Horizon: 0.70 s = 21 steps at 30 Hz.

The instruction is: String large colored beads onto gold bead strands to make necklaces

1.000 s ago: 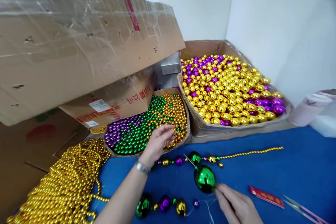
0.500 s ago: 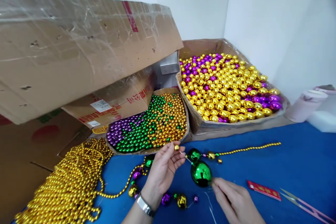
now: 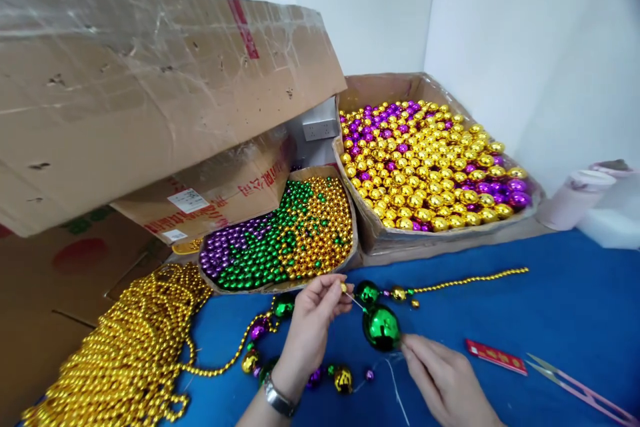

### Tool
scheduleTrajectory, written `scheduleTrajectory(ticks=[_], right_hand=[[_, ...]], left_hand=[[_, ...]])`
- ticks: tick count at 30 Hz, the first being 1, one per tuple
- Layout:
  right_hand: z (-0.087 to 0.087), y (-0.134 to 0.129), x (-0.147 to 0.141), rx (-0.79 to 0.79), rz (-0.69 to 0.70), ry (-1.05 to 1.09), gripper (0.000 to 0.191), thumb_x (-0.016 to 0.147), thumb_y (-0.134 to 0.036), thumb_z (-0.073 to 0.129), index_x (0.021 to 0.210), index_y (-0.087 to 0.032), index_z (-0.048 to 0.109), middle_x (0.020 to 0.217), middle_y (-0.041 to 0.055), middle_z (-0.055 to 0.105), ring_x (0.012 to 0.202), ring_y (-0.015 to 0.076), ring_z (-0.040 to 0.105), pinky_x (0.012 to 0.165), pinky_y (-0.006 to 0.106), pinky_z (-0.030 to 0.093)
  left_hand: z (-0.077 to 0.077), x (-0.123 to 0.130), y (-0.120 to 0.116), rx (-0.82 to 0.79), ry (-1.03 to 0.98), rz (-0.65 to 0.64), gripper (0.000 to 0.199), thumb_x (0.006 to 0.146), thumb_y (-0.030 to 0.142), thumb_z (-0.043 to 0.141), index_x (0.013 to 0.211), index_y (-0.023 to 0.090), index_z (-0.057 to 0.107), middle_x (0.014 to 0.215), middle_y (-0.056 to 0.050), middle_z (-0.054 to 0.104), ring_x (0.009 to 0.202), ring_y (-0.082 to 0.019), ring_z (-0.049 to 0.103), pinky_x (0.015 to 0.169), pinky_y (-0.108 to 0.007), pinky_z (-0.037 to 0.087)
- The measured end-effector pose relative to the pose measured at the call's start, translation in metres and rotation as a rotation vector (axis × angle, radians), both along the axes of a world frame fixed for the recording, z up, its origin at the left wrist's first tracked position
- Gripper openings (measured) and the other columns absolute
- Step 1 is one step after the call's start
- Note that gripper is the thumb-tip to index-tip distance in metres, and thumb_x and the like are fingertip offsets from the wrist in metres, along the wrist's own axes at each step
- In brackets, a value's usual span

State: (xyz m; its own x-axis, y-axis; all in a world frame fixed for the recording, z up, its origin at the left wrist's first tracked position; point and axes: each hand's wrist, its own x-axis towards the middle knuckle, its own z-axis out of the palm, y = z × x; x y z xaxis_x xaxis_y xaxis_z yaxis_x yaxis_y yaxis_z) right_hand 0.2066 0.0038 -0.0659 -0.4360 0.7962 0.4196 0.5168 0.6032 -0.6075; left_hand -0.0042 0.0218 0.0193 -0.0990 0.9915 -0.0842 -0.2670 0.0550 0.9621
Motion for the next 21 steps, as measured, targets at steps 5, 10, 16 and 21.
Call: scheduleTrajectory(ticks=[5, 10, 16, 21], right_hand=[[-0.025, 0.005, -0.004, -0.180, -0.092, -0.004, 0.015, 0.096, -0.023, 0.032, 0.099, -0.022, 0.047, 0.075, 0.0011, 0.064, 0.062, 0.0139, 0.063, 0.057, 0.022, 0.047], [-0.040, 0.011, 0.012, -0.179, -0.095, -0.094, 0.017, 0.093, -0.024, 0.038, 0.093, -0.021, 0.055, 0.085, 0.0043, 0.065, 0.075, 0.0176, 0.066, 0.066, 0.026, 0.051], [0.004, 0.023, 0.016, -0.136, -0.058, 0.013, 0.028, 0.094, -0.023, 0.038, 0.118, -0.022, 0.052, 0.110, 0.0077, 0.062, 0.101, 0.0180, 0.060, 0.087, 0.030, 0.048], [0.026, 0.029, 0.002, -0.177, 0.049, 0.104, 0.024, 0.094, -0.023, 0.037, 0.101, -0.020, 0.059, 0.093, 0.0063, 0.065, 0.083, 0.0174, 0.063, 0.075, 0.028, 0.049]], left_hand=[[-0.034, 0.017, 0.000, 0.011, 0.248, -0.039, 0.020, 0.079, 0.034, 0.063, 0.088, 0.016, 0.061, 0.081, -0.005, 0.068, 0.072, -0.016, 0.060, 0.064, -0.025, 0.046], [-0.053, 0.023, 0.001, 0.038, 0.401, -0.021, 0.019, 0.079, 0.034, 0.062, 0.074, 0.016, 0.068, 0.082, -0.007, 0.069, 0.078, -0.020, 0.060, 0.072, -0.029, 0.045], [-0.001, 0.036, 0.005, 0.295, 0.555, -0.061, 0.011, 0.078, 0.025, 0.063, 0.075, 0.021, 0.072, 0.094, -0.008, 0.068, 0.092, -0.023, 0.060, 0.086, -0.031, 0.041], [0.022, 0.053, 0.009, 0.374, 0.583, -0.084, 0.013, 0.082, 0.025, 0.059, 0.079, 0.021, 0.070, 0.094, -0.008, 0.068, 0.092, -0.023, 0.060, 0.085, -0.031, 0.043]])
